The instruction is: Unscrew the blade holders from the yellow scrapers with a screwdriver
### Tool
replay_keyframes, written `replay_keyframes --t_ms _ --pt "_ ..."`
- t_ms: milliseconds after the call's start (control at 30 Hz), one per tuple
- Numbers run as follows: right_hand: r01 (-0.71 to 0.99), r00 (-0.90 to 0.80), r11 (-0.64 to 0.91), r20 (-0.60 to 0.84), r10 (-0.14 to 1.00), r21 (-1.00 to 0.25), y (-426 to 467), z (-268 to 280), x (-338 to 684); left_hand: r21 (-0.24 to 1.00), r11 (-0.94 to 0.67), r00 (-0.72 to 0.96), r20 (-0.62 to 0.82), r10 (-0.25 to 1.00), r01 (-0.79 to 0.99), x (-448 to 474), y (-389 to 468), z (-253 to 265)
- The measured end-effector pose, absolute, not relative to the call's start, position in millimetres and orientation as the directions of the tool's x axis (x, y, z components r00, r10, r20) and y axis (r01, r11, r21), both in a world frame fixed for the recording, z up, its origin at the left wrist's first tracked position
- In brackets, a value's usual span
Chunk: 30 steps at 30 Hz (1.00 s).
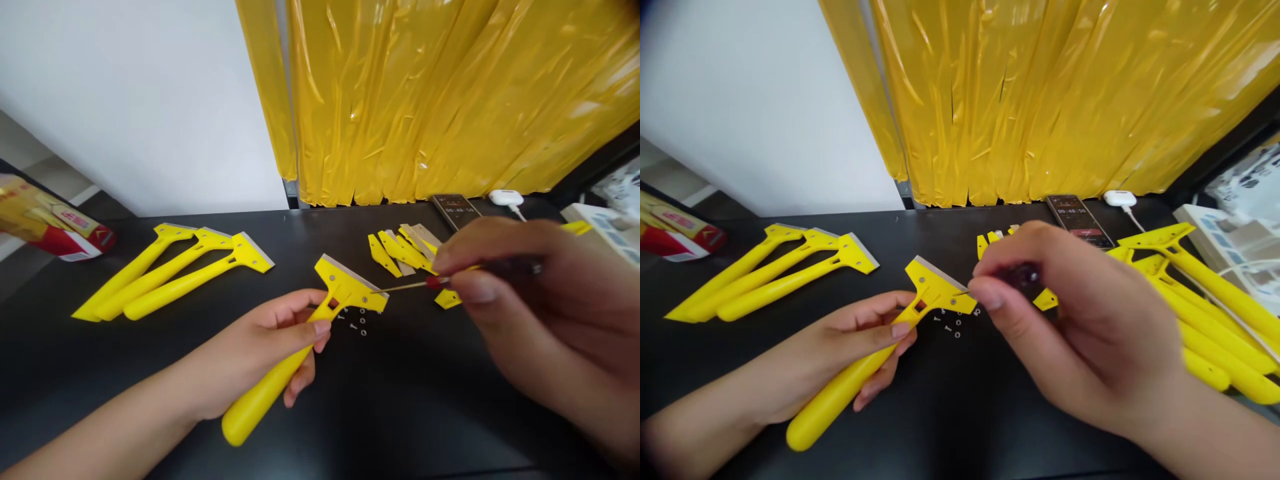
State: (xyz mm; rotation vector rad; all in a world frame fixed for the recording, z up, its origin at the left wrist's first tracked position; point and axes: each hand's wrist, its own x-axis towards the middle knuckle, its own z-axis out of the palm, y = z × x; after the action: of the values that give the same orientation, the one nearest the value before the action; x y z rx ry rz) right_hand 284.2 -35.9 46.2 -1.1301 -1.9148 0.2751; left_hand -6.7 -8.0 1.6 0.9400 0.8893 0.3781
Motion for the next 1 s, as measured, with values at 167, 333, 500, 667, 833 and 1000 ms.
replay_keyframes --t_ms 167,333,500,667,833,1000 --pt "0.540 -0.403 0.700 0.587 0.702 -0.468 -27.6 34.5 266.7 0.767 0.641 0.590 -0.531 0.607 0.031 -5.9 -6.2 -2.1" --pt "0.534 -0.421 0.682 0.542 0.727 -0.500 -26.6 32.1 271.4 0.758 0.652 0.580 -0.538 0.612 0.017 -5.6 -5.4 -2.5" --pt "0.536 -0.402 0.671 0.543 0.737 -0.513 -28.6 31.8 269.0 0.757 0.653 0.590 -0.538 0.602 0.024 -6.1 -5.8 -2.8" --pt "0.557 -0.397 0.684 0.573 0.717 -0.471 -28.1 26.5 269.6 0.758 0.652 0.591 -0.537 0.602 0.024 -5.5 -5.0 -2.5" --pt "0.622 -0.443 0.672 0.527 0.725 -0.401 -28.5 30.1 271.6 0.732 0.681 0.584 -0.562 0.586 0.021 -8.1 -4.6 -1.2" --pt "0.574 -0.575 0.712 0.420 0.702 -0.405 -28.2 44.6 274.1 0.696 0.718 0.597 -0.589 0.545 0.031 -12.0 -3.2 -0.4"
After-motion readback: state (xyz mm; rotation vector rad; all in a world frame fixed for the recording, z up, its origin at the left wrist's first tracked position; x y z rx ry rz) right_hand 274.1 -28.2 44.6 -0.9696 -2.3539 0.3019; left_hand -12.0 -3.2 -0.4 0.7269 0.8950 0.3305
